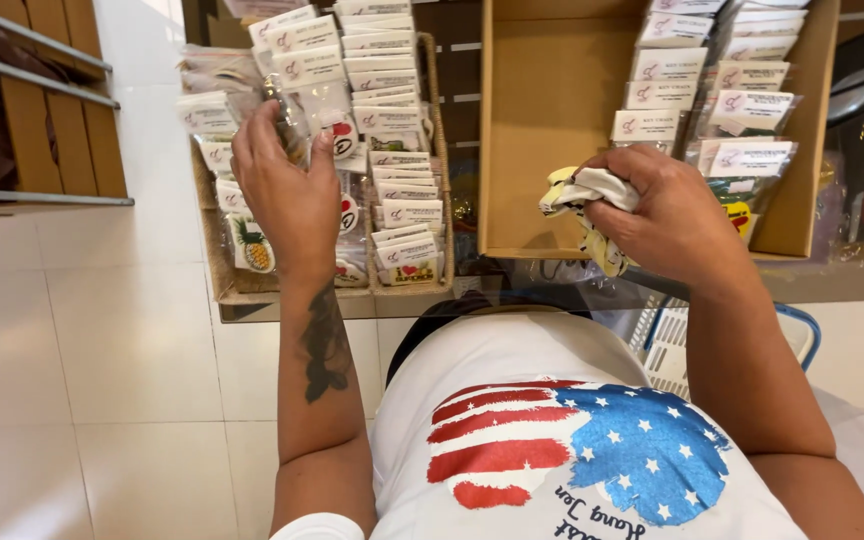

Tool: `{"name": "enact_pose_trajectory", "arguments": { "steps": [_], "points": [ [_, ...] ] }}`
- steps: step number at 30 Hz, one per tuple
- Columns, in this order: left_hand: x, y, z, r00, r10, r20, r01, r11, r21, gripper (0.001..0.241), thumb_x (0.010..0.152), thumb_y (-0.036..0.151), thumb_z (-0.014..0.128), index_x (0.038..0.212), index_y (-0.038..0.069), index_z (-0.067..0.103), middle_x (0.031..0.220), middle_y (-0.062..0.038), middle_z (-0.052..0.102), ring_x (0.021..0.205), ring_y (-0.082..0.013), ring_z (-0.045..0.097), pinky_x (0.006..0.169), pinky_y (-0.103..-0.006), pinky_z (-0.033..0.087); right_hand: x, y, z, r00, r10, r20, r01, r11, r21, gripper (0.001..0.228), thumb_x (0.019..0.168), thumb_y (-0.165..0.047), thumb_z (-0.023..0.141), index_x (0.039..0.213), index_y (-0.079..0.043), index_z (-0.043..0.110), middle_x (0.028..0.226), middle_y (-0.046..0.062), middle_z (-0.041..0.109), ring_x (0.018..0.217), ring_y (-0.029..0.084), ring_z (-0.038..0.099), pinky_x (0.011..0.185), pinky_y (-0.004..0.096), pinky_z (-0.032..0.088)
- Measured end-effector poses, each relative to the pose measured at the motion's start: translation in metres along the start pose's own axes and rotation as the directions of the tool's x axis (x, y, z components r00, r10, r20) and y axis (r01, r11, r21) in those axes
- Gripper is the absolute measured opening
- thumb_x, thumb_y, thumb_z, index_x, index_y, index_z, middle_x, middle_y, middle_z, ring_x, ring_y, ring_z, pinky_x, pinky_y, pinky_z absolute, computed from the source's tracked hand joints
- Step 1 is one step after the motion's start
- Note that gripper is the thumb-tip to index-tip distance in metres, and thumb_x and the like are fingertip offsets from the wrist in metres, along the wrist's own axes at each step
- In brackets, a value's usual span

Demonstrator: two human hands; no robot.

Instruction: Organizing and sorting packaged keychains into a display box.

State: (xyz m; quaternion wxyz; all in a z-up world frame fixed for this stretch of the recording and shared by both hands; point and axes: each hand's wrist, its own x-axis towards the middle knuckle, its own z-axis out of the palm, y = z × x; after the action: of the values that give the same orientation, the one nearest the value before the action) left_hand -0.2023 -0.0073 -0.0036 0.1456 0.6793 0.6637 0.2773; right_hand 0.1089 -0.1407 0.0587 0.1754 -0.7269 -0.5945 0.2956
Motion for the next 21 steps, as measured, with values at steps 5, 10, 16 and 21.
{"name": "enact_pose_trajectory", "arguments": {
  "steps": [5,10,16,21],
  "points": [
    [0.005,-0.029,0.013,0.99,-0.121,0.075,0.123,0.992,-0.03,0.056,0.09,0.028,0.081,0.135,0.006,0.057,0.113,-0.007,0.072,0.102,-0.024,0.063,0.087,-0.041,0.052,0.005,-0.015,0.009,0.999,-0.012,0.048,0.013,1.0,-0.023,0.033,0.085,-0.009,0.073,0.117,-0.001,0.073,0.103,0.013,0.072,0.073,0.027,0.067,0.063,0.039,0.053],
    [0.013,-0.036,0.019,0.983,-0.145,0.112,0.153,0.986,-0.072,0.063,0.084,0.025,0.087,0.135,0.006,0.056,0.1,-0.005,0.072,0.089,-0.0188,0.066,0.078,-0.0361,0.055,0.006,-0.021,0.018,0.992,-0.116,0.042,0.117,0.993,-0.028,0.033,0.084,-0.008,0.073,0.116,0.001,0.074,0.106,0.014,0.073,0.074,0.027,0.068,0.063,0.038,0.053],
    [0.017,-0.041,0.01,0.971,-0.201,0.127,0.23,0.929,-0.29,0.036,0.08,0.015,0.087,0.111,0.007,0.071,0.085,0.002,0.071,0.071,-0.0075,0.066,0.064,-0.0222,0.058,0.008,-0.023,0.023,0.99,-0.134,0.044,0.135,0.99,-0.029,0.034,0.082,-0.008,0.076,0.115,0.001,0.075,0.108,0.015,0.073,0.074,0.027,0.068,0.063,0.038,0.054],
    [0.018,-0.043,-0.002,0.957,-0.213,0.196,0.289,0.753,-0.592,0.014,0.087,0.004,0.08,0.098,0.009,0.073,0.083,0.001,0.071,0.07,-0.0068,0.061,0.066,-0.0198,0.055,0.009,-0.023,0.023,0.987,-0.159,0.033,0.16,0.987,-0.029,0.034,0.08,-0.006,0.076,0.114,0.0,0.075,0.107,0.014,0.073,0.075,0.028,0.068,0.067,0.039,0.054]
  ]
}}
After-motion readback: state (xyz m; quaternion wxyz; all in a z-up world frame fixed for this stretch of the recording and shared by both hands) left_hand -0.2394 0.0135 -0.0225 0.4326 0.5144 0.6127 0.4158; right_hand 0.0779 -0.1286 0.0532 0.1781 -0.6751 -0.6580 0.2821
